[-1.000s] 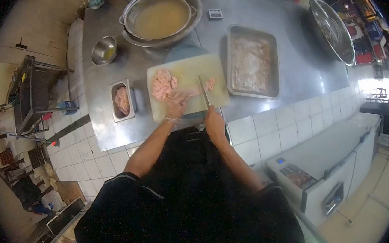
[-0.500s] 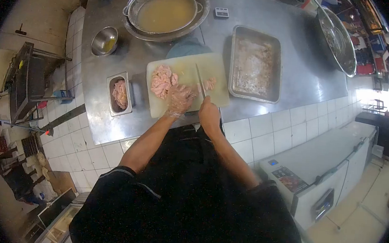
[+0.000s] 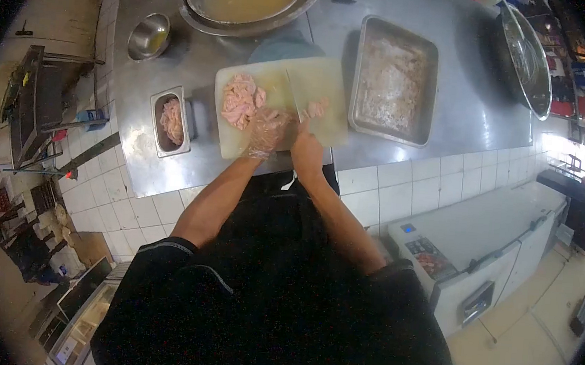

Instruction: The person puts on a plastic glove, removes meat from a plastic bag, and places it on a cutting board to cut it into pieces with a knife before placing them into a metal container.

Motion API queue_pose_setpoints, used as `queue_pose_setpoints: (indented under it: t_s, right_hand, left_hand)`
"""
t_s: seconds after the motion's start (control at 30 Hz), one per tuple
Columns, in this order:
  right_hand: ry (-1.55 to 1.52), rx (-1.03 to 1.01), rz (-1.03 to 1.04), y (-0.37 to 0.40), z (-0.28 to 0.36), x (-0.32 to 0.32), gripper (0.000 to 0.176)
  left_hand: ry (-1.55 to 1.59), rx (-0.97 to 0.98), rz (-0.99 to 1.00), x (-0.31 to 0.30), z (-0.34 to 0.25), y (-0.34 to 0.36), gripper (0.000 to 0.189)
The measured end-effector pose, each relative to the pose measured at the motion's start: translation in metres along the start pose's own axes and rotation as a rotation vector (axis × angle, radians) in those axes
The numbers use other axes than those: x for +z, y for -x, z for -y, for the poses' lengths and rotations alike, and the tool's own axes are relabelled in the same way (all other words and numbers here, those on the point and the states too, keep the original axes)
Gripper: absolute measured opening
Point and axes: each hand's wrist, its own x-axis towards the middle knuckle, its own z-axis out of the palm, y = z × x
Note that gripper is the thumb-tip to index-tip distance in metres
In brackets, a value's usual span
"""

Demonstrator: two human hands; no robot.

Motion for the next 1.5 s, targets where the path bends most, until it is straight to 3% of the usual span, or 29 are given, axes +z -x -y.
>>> queue_pose_setpoints:
  t_s: [0.37, 0.57, 0.77, 0.93, 1.03, 1.13, 1.23, 1.37, 1.43, 1.5]
  right_hand:
    - [0.012, 0.119, 0.142, 0.098, -0.034, -0.020, 0.016]
    - [-0.005, 0.140, 0.208, 0.069, -0.026, -0.025, 0.019]
    - [0.047, 0.018, 0.002, 0.023, -0.031, -0.013, 0.017]
    - [-0.033, -0.032, -0.028, 0.014, -0.018, -0.020, 0.019]
    - [-0.060, -0.089, -0.051, 0.001, -0.015, -0.018, 0.022]
    - [-0.019, -0.130, -0.084, -0.025, -0.009, -0.012, 0.025]
    - [0.014, -0.188, -0.095, -0.035, -0.008, -0.002, 0.030]
    - [0.070, -0.165, 0.022, -0.027, -0.019, 0.003, 0.032]
    - [0.085, -0.129, 0.044, -0.009, -0.024, -0.002, 0.026]
    - [0.074, -0.105, 0.055, 0.012, -0.031, -0.008, 0.022]
  left_hand:
    - [-0.007, -0.075, -0.009, 0.008, -0.002, 0.001, 0.020]
    - [-0.005, -0.018, -0.097, 0.014, 0.004, 0.003, 0.025]
    - [0.017, -0.084, -0.022, 0.006, 0.001, 0.008, 0.029]
    - [-0.101, 0.028, -0.027, -0.011, -0.011, 0.001, 0.044]
    - [-0.150, -0.018, 0.043, -0.016, -0.013, 0.002, 0.045]
    - [0.072, 0.020, -0.097, -0.012, -0.007, 0.001, 0.026]
    - [0.026, -0.057, -0.073, -0.002, -0.004, 0.005, 0.020]
    - [0.001, 0.005, -0.042, 0.007, 0.004, 0.013, 0.015]
    - [-0.037, 0.000, 0.001, 0.015, 0.009, 0.007, 0.013]
    - [-0.021, -0.010, -0.095, 0.022, 0.009, 0.008, 0.012]
